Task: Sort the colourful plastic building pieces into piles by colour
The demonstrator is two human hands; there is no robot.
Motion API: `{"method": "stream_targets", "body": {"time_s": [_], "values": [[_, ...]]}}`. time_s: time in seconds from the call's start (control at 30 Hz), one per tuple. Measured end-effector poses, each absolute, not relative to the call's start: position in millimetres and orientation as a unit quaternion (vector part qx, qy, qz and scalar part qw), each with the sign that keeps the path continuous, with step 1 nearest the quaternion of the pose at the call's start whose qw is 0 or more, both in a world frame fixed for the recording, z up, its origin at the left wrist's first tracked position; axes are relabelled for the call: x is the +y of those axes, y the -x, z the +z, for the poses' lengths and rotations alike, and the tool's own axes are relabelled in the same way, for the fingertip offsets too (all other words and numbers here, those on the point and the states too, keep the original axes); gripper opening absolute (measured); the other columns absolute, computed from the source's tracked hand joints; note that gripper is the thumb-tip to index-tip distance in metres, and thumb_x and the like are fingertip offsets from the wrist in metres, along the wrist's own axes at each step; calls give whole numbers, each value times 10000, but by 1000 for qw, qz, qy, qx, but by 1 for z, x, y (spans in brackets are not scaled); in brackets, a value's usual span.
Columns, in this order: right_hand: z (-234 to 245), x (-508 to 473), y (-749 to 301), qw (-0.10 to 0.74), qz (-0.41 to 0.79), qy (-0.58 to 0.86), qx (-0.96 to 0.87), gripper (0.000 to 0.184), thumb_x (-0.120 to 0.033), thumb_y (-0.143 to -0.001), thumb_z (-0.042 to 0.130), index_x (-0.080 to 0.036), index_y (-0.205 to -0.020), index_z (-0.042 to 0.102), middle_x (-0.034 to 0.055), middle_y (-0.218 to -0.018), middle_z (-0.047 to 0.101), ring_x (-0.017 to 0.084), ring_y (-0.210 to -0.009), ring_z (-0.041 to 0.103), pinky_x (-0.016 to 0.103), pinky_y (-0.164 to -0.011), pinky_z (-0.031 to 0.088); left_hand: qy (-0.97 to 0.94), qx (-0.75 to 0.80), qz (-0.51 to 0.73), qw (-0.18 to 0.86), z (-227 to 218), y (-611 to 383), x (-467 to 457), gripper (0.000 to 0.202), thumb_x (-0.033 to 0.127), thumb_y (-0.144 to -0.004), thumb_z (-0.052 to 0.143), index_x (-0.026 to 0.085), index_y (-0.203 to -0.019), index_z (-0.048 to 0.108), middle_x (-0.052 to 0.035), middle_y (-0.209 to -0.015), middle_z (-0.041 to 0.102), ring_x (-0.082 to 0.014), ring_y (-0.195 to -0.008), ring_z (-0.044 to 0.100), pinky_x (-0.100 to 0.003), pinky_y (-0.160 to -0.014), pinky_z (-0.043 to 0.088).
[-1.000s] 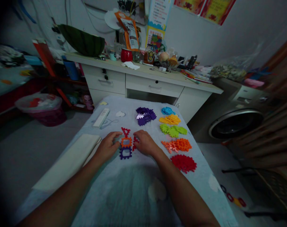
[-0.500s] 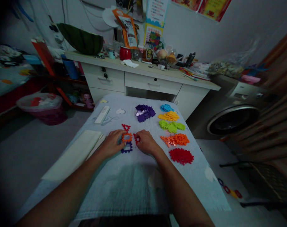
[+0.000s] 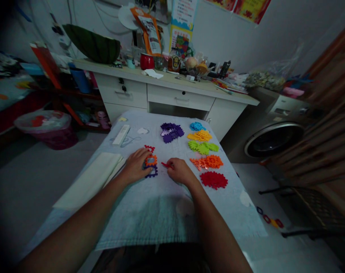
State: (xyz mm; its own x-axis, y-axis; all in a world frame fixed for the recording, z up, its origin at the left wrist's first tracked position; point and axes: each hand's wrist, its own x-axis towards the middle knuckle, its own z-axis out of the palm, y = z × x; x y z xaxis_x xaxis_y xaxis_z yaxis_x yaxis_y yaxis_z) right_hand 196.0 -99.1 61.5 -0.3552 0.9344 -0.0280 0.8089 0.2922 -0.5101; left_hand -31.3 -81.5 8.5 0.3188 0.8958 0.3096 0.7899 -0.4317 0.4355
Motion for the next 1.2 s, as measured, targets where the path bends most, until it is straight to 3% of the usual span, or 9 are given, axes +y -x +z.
{"method": "stream_targets", "body": {"time_s": [0.17, 0.3, 0.47, 0.6, 0.7, 0.83, 0.97, 1.2], "values": [[57, -108, -202, 155, 243, 559, -777, 248, -121, -864, 447, -163, -879, 691, 47, -842, 697, 158, -781, 605, 256, -724, 422, -806, 533, 240, 100, 8, 29, -81, 572, 348, -762, 613, 214, -1311, 519, -120, -1405, 523, -333, -1324, 429, -520, -1096, 302], [42, -113, -210, 170, 149, 604, -764, 221, -177, -859, 537, -147, -1032, 670, 102, -1010, 652, 188, -920, 588, 293, -829, 431, -812, 526, 232, 104, 8, 28, -79, 544, 350, -749, 627, 230, -1273, 547, -109, -1341, 566, -323, -1251, 498, -501, -1063, 349], [34, -124, -216, 174, 121, 584, -784, 461, -369, -780, 708, -162, -1182, 617, 117, -1142, 569, 241, -1071, 527, 351, -940, 417, -822, 502, 244, 112, 7, 27, -78, 560, 345, -745, 616, 184, -1278, 552, -139, -1395, 513, -323, -1276, 491, -474, -1062, 373], [35, -130, -211, 161, 132, 580, -787, 340, -287, -791, 672, -158, -1104, 638, 94, -1058, 574, 222, -996, 527, 347, -918, 422, -819, 513, 235, 101, 6, 26, -78, 579, 360, -762, 604, 191, -1311, 530, -145, -1486, 434, -348, -1353, 412, -518, -1093, 323], [38, -135, -214, 163, 137, 589, -779, 279, -205, -758, 652, -155, -1032, 641, 85, -997, 574, 217, -943, 530, 341, -885, 433, -822, 518, 216, 97, 6, 26, -78, 543, 369, -780, 587, 213, -1298, 536, -131, -1453, 483, -344, -1341, 420, -535, -1083, 315], [47, -149, -248, 201, 122, 608, -759, 333, -141, -733, 620, -153, -1066, 625, 102, -1058, 587, 234, -1016, 538, 357, -935, 429, -831, 502, 218, 100, 5, 27, -76, 520, 380, -779, 583, 218, -1271, 546, -123, -1400, 529, -334, -1298, 465, -513, -1065, 340], [54, -164, -307, 211, 68, 672, -707, 378, -160, -734, 609, -182, -1111, 620, 109, -1110, 597, 251, -1054, 550, 383, -967, 429, -842, 479, 223, 105, 3, 29, -73, 502, 384, -781, 569, 202, -1249, 554, -128, -1381, 531, -312, -1271, 495, -467, -1056, 370], [43, -176, -378, 217, 6, 761, -612, 388, -306, -768, 619, -119, -1107, 644, 143, -1046, 635, 247, -943, 597, 390, -899, 463, -853, 451, 230, 127, 4, 30, -69, 470, 380, -765, 583, 188, -1194, 568, -117, -1277, 575, -287, -1179, 548, -426, -1021, 420]]}}
